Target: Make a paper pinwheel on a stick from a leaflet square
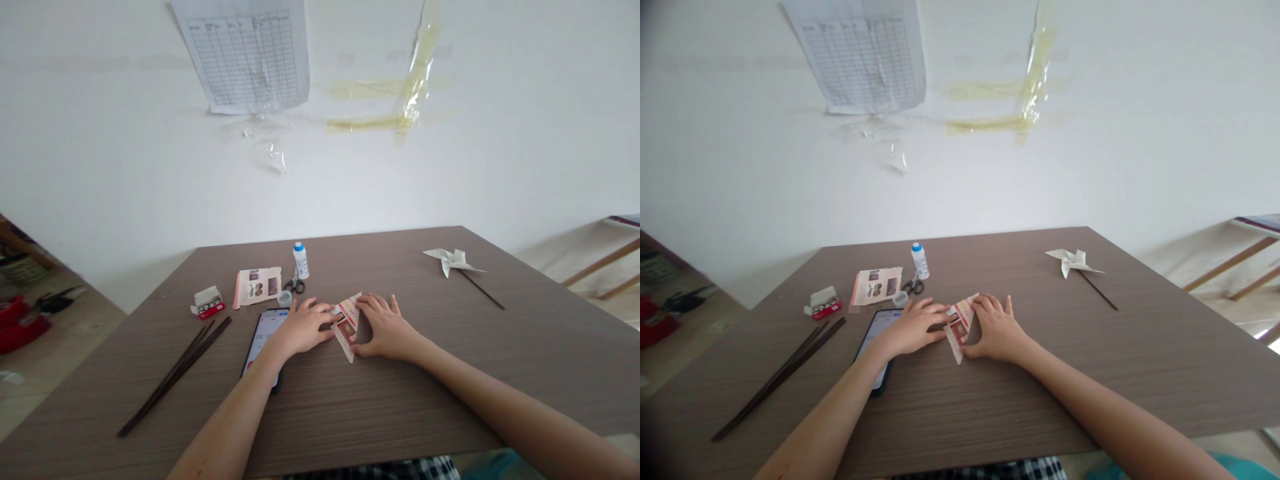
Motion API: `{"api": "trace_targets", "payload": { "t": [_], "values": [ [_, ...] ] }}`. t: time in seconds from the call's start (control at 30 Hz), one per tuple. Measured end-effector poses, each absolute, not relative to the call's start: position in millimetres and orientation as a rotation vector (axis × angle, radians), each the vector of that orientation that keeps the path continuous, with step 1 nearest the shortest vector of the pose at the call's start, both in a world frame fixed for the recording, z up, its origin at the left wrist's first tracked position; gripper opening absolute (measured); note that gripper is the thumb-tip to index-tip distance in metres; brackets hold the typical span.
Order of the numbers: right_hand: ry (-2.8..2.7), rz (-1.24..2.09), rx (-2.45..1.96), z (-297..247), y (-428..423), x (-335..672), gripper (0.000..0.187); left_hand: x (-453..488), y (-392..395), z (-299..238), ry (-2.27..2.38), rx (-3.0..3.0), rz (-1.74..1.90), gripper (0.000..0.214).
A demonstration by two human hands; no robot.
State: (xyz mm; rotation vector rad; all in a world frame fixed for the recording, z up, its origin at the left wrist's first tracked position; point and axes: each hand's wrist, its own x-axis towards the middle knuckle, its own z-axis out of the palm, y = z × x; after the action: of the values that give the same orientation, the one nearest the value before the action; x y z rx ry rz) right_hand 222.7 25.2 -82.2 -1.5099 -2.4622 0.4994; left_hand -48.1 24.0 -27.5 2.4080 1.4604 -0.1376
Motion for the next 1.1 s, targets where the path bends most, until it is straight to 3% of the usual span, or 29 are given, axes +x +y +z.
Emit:
{"api": "trace_targets", "payload": {
  "t": [0.43, 0.53, 0.67, 0.77, 0.87, 1.1],
  "values": [
    [-2.545, 0.586, -1.385, -83, 22, 227, 0.142, -53, 29, -35, 1.453, 2.395, -0.164, 0.052],
    [-2.514, 0.613, -1.354, -85, 31, 236, 0.124, -54, 28, -36, 1.449, 2.394, -0.146, 0.051],
    [-2.411, 0.601, -1.324, -90, 48, 251, 0.068, -53, 27, -34, 1.461, 2.368, -0.155, 0.054],
    [-2.407, 0.617, -1.208, -94, 59, 261, 0.039, -51, 25, -32, 1.476, 2.362, -0.193, 0.058],
    [-2.430, 0.654, -1.133, -96, 66, 268, 0.029, -50, 24, -30, 1.483, 2.365, -0.212, 0.059],
    [-2.360, 0.619, -1.320, -97, 74, 269, 0.027, -45, 22, -25, 1.497, 2.346, -0.241, 0.061]
  ]
}}
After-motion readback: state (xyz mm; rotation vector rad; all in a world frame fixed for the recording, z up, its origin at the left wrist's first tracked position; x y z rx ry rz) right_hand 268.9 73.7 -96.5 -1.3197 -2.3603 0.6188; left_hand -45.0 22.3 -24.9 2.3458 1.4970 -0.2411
